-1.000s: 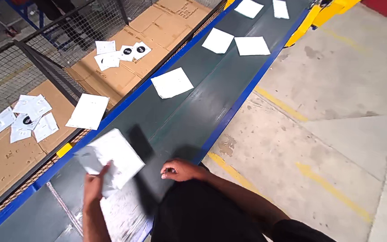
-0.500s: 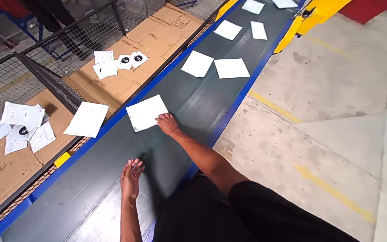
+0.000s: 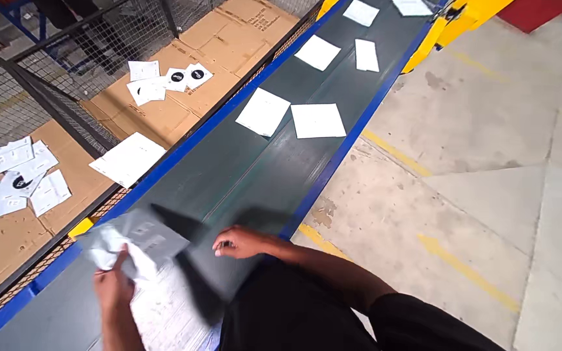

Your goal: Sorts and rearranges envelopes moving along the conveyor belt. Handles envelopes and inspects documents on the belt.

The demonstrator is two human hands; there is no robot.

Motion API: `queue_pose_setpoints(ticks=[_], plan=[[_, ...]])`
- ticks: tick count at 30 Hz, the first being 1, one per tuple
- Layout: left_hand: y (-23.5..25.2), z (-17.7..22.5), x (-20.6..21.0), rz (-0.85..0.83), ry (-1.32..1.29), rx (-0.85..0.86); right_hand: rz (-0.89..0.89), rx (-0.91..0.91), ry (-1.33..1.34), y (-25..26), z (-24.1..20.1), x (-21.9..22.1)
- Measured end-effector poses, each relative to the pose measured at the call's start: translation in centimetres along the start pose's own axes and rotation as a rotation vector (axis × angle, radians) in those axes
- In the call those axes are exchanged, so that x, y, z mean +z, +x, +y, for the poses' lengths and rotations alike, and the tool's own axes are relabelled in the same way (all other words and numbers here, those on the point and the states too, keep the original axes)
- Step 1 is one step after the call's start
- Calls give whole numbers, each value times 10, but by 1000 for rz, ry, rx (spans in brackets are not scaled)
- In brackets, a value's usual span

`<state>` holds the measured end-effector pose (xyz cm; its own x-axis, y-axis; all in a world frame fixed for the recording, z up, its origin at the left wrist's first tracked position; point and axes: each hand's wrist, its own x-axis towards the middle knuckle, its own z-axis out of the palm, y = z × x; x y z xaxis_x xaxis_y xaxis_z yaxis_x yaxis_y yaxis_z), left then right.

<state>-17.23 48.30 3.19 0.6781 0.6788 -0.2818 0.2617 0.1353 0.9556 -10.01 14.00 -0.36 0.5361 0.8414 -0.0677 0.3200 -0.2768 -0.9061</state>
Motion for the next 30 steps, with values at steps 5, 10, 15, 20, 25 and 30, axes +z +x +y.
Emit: queue_pose_setpoints(ticks=[5,10,15,20,25,30], plan=[[85,49,-40,26,-184,39,601,331,-423,24,90,-122],[12,2,51,-116,-104,-139,580,592,-655,48,164,-183],[-68,-66,127,-358,-242,-431,348,307,-570,51,93,-101],[-62,-73,119,-245,-164,-401,28,3,-84,16,-2,27],[41,8,25,-145,-51,-44,4,42,37,1,-1,-4],[126,45,-34,-43,-276,28,460,415,-280,-37,61,-98]])
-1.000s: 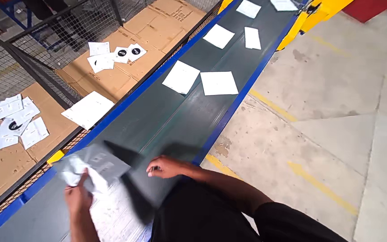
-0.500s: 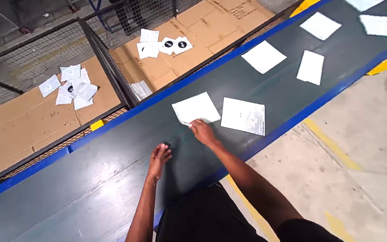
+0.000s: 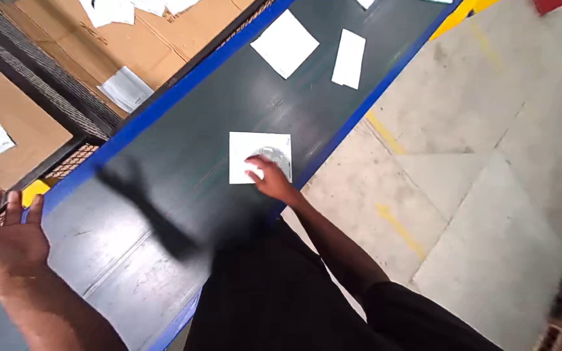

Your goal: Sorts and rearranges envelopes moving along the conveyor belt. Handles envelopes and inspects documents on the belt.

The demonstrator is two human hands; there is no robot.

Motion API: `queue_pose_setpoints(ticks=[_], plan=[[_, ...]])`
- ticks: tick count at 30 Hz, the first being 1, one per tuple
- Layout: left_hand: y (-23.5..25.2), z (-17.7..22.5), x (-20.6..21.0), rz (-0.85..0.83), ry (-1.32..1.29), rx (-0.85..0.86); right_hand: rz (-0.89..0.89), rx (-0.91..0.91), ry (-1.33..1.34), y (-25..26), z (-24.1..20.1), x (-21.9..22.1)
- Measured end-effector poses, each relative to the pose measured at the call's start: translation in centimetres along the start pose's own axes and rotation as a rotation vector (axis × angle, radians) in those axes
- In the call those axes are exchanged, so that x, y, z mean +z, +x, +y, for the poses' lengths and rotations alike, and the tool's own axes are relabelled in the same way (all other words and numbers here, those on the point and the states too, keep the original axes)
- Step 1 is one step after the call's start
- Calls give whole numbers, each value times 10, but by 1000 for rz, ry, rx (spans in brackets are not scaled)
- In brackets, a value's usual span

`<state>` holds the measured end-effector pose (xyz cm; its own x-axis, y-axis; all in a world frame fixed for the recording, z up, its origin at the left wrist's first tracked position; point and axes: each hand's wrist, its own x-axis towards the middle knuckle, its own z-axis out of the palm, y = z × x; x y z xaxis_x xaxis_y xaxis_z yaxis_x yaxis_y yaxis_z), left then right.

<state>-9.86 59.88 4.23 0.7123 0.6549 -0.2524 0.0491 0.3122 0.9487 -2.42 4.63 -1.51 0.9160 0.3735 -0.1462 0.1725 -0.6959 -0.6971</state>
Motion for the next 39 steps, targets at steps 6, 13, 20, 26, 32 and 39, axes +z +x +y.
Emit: queue_pose_setpoints(ticks=[6,13,20,26,32,39], plan=[[-135,-102,84,-322,506,-118,-4,193,-253,-16,71,-32],[-247,-192,124,-267,1423,127,-195,144,-385,-32,6,46],[-225,-157,57,-227,1147,-268,-347,51,-179,-27,-44,96],[-130,-59,-20,-160,450,-95,-454,-110,238,-1,-55,88],[8,53,-61,321,500,262,-190,-120,103,43,-47,48],[173,-48,147,-332,1208,308,-156,-346,-432,129,4,60]])
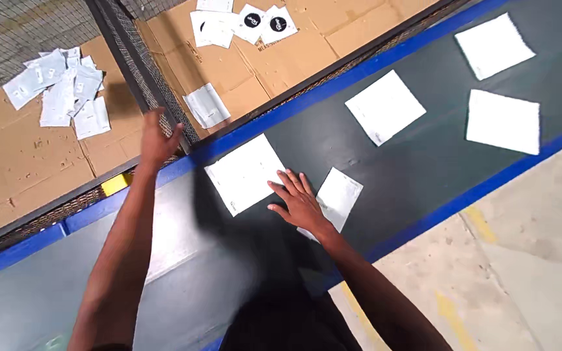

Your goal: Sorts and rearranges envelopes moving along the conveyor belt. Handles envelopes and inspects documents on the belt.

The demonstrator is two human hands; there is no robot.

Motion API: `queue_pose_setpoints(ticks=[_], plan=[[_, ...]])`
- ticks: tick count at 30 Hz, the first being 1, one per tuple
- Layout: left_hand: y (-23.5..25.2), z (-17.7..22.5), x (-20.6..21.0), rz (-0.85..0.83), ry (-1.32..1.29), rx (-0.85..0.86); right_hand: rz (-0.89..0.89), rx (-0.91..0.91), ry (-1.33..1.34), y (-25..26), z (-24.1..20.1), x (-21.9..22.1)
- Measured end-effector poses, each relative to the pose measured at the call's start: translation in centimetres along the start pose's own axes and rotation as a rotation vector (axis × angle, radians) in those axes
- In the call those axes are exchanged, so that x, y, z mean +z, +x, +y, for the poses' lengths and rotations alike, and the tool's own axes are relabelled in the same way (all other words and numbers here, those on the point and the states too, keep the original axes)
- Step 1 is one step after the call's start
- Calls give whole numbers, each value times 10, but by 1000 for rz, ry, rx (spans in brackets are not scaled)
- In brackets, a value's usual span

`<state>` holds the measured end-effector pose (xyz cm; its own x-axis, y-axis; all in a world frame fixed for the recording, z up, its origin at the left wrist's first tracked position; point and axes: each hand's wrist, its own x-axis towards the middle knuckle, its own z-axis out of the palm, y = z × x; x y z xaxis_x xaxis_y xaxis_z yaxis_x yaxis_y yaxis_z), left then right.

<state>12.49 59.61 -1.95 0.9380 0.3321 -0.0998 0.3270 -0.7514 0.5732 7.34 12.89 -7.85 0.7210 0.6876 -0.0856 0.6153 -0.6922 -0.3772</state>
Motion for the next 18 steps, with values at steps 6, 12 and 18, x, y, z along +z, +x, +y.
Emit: queue_pose_setpoints(ticks=[6,12,18], plan=[[213,-42,197,-518,160,-84,142,110,-63,-37,107,-12],[277,-90,317,-620,499,-270,290,334,-56,-25,162,-21],[293,-101,353,-408,349,-307,208,482,-122,21,118,-10]])
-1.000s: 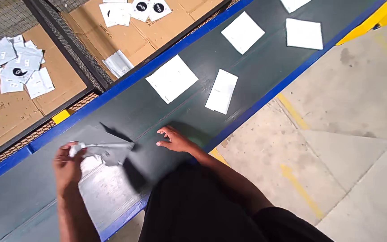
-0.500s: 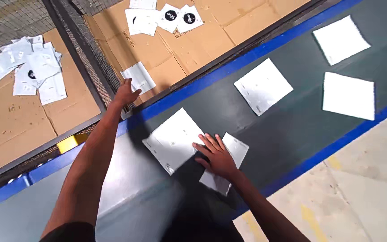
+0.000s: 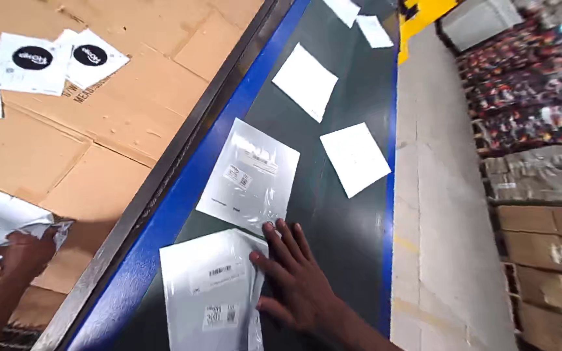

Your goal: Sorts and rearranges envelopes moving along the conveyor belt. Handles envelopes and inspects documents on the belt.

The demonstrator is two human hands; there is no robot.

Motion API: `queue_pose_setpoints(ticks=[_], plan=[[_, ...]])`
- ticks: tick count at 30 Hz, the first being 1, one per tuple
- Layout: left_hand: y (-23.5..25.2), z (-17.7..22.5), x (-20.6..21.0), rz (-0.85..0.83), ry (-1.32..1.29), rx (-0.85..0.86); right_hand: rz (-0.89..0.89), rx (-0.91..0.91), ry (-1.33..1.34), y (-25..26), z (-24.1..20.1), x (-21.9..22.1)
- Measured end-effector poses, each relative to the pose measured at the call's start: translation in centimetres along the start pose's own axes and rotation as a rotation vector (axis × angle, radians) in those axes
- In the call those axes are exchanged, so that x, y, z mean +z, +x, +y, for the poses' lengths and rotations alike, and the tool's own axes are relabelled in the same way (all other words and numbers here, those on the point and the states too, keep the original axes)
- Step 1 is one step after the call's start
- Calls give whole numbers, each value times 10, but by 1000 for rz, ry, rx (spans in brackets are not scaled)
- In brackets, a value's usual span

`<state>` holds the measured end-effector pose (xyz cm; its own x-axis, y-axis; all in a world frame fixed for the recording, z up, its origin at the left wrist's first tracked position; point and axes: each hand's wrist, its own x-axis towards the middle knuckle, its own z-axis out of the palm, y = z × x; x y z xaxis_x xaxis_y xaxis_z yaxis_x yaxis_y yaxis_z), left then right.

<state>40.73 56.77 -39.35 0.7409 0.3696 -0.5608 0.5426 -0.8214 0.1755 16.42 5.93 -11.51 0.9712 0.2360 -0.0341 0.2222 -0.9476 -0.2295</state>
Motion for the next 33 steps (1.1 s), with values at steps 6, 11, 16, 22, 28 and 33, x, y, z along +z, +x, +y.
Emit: queue_pose_setpoints(ticks=[6,11,16,22,28,33], plan=[[-10,9,-42,-40,179,246,185,9,-9,215,-15,19],[-129,23,-231,411,-313,328,178,-51,350,316,-100,-51],[-331,-28,-286,538,-694,722,157,-340,610,117,-148,-81],[-592,-142,-170,443,-865,696,146,212,355,39,-4,-82],[-770,-182,-61,440,-786,418,17,410,162,80,72,-62],[-853,-187,-1,442,-873,328,-177,422,180,60,11,-58]])
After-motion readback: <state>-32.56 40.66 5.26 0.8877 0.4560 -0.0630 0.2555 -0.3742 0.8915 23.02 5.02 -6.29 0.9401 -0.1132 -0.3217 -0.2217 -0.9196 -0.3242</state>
